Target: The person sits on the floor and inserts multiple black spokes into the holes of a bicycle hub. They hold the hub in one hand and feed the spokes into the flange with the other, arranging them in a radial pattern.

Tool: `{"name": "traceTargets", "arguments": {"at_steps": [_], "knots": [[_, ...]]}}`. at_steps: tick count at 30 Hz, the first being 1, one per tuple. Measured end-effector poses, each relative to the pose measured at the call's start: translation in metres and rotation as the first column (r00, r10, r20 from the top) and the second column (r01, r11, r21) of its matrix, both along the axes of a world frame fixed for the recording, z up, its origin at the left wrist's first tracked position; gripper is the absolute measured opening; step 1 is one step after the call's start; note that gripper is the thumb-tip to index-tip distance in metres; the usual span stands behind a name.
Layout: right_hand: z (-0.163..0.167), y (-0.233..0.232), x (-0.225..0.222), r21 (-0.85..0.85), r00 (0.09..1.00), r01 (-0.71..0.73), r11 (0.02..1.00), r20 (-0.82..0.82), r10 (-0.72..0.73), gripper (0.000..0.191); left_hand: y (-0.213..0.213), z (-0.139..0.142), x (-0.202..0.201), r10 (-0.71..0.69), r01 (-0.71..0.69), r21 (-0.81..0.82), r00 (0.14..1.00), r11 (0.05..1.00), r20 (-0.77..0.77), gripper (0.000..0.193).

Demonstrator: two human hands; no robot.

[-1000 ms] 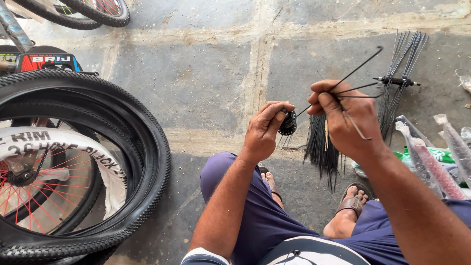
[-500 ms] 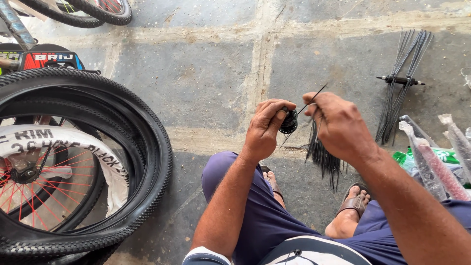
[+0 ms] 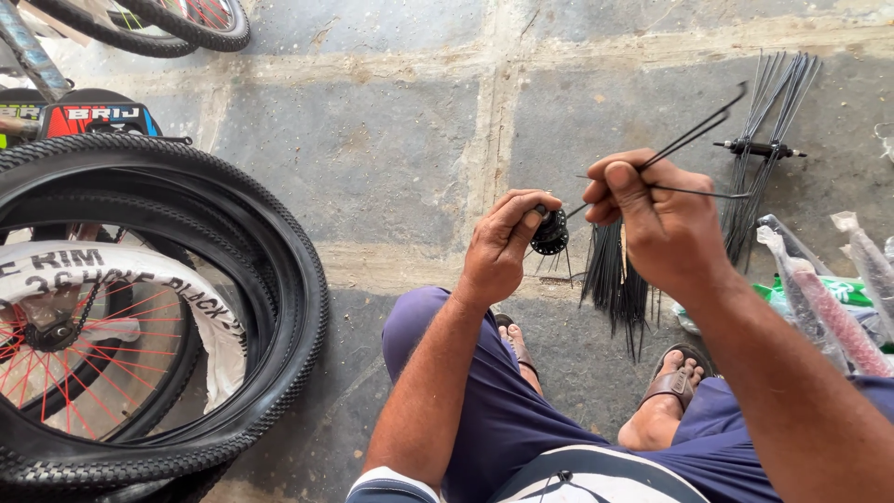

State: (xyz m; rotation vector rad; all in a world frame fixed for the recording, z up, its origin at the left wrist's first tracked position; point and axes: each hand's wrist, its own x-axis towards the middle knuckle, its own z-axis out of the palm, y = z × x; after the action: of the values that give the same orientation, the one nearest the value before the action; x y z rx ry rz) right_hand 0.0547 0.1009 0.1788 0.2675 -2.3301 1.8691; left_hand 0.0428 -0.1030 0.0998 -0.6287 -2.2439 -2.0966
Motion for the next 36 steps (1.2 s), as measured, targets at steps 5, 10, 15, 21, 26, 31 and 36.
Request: {"name": "traceTargets", "arguments": {"at_steps": [5, 10, 15, 21, 26, 31, 36], "knots": [[-0.008, -0.004, -0.005, 0.009, 1.0, -0.014, 1.0, 0.028, 0.014, 0.027, -0.001, 0.001, 0.0, -0.003, 0.003, -0.002, 1.0, 1.0, -0.024, 0.021], [-0.014, -0.006, -0.013, 0.256, 1.0, -0.014, 0.966, 0.026, 0.008, 0.028, -0.002, 0.0, -0.002, 0.002, -0.003, -0.025, 0.999, 1.0, -0.042, 0.021], [-0.019, 0.005, -0.013, 0.491, 0.987, 0.135, 0.861, -0.147, -0.071, 0.03, -0.001, -0.002, -0.003, 0.02, -0.022, -0.052, 0.999, 0.998, -0.048, 0.02], [-0.016, 0.038, 0.012, 0.206, 0.976, 0.124, 0.971, -0.201, -0.082, 0.029, -0.006, -0.006, -0.006, 0.101, -0.16, -0.172, 0.946, 0.972, -0.307, 0.017], [-0.008, 0.041, 0.039, -0.107, 0.991, 0.056, 0.993, -0.114, -0.068, 0.026, -0.005, -0.013, -0.008, 0.075, -0.077, -0.012, 0.989, 0.997, -0.125, 0.018], [-0.012, 0.022, 0.047, -0.108, 0.992, 0.0, 0.994, -0.124, -0.014, 0.026, -0.003, -0.015, -0.007, 0.097, -0.1, -0.011, 0.985, 0.995, -0.14, 0.018], [-0.023, 0.0, 0.045, -0.084, 0.994, -0.034, 0.996, -0.104, 0.025, 0.025, -0.005, -0.015, -0.006, 0.12, -0.128, -0.062, 0.986, 0.99, -0.117, 0.019]]}}
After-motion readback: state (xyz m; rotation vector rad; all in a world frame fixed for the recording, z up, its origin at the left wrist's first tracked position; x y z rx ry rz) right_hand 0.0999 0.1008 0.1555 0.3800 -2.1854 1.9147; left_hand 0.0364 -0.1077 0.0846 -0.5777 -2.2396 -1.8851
